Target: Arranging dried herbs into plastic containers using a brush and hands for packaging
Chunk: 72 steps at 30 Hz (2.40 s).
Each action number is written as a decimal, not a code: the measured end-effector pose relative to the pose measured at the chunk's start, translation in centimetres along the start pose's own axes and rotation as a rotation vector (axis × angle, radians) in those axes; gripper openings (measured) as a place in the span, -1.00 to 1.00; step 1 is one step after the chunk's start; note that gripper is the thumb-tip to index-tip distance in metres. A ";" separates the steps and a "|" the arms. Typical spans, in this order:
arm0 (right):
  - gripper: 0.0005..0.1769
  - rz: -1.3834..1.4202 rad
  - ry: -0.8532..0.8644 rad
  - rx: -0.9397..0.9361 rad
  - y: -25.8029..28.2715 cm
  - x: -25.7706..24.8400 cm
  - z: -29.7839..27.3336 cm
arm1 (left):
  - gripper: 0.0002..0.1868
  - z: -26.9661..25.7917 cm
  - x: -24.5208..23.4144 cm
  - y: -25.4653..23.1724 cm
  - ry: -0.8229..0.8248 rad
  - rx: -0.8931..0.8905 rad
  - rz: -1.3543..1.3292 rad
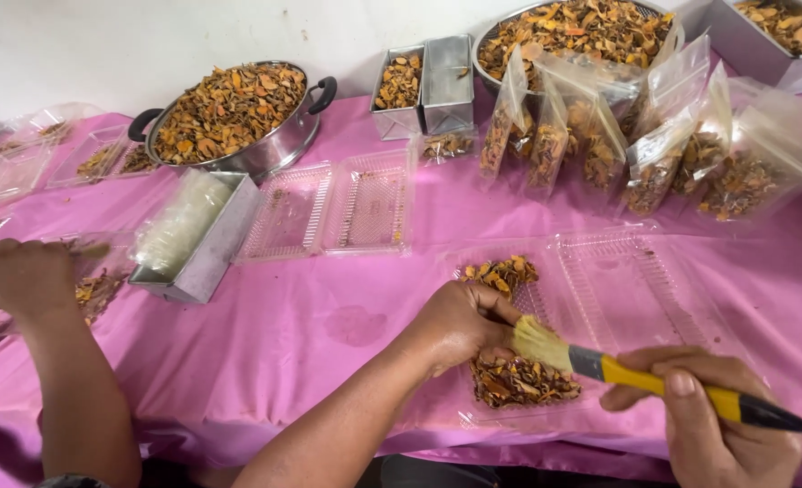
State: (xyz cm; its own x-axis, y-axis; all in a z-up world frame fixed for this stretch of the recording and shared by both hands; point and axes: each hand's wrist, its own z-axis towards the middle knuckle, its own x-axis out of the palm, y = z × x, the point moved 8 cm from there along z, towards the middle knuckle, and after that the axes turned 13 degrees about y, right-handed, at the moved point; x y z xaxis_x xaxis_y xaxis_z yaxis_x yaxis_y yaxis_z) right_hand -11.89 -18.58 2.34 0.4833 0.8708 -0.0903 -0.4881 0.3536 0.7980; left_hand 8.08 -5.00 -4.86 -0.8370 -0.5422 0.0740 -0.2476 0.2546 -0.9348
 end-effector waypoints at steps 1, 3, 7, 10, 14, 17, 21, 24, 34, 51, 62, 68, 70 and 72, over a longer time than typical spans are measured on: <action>-0.78 -0.101 -0.007 0.066 0.7 0.3 -0.1 | -0.78 -0.3 -0.4 -0.2 -0.031 0.001 0.009; -0.81 0.056 0.052 0.018 -2.1 -1.3 -0.4 | -0.80 -0.4 -1.1 -0.1 -0.012 0.034 -0.064; -0.67 0.337 0.019 -0.001 -5.4 -4.0 1.2 | -0.80 -0.9 -1.0 -0.7 0.040 0.017 -0.112; -0.69 0.757 -0.022 0.157 -6.5 -2.1 2.3 | -0.79 -0.5 -0.2 -1.4 0.077 0.057 -0.123; -0.80 0.684 -0.027 0.231 -8.2 -2.5 1.4 | -0.82 -0.5 -0.9 -2.4 0.065 0.108 -0.236; -0.61 0.699 -0.056 0.190 -7.2 -2.6 1.7 | -0.84 0.1 -1.2 -2.6 0.092 0.163 -0.246; -0.75 0.730 -0.013 0.228 -8.1 -2.0 1.5 | -0.78 0.2 -0.9 -4.7 0.059 0.199 -0.214; -0.81 0.558 -0.033 0.192 -8.4 -3.3 0.9 | -0.81 0.6 -2.4 -6.0 -0.072 0.178 0.036; -0.80 0.229 -0.071 0.192 -9.8 -6.8 -0.5 | -0.87 3.8 -1.1 -6.7 -0.176 -0.409 1.408; -0.78 0.190 -0.089 0.243 -11.2 -8.2 -2.4 | -0.77 -1.6 7.3 -1.0 0.308 -0.046 1.399; -0.68 0.100 -0.087 0.238 -7.8 -6.7 -1.6 | -0.78 -1.1 6.0 -0.7 0.237 0.048 1.295; -0.71 0.081 -0.086 0.094 -4.7 -4.4 -1.1 | -0.83 -1.5 4.7 -3.1 0.210 -0.035 1.010; -0.65 0.066 -0.031 0.075 -1.7 -1.9 -0.5 | -0.79 -2.0 4.0 -3.9 0.138 -0.107 0.746; -0.69 -0.031 -0.079 0.135 0.6 -0.3 -0.6 | -0.84 -2.2 3.6 -3.7 0.125 -0.115 0.708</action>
State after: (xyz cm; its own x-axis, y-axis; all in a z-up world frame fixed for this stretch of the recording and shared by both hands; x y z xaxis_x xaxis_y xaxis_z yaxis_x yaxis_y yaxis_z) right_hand -12.75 -18.48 2.51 0.5553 0.8284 -0.0734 -0.3719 0.3263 0.8690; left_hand 4.96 -6.14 -0.40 -0.8633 -0.1224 -0.4897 0.3302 0.5968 -0.7313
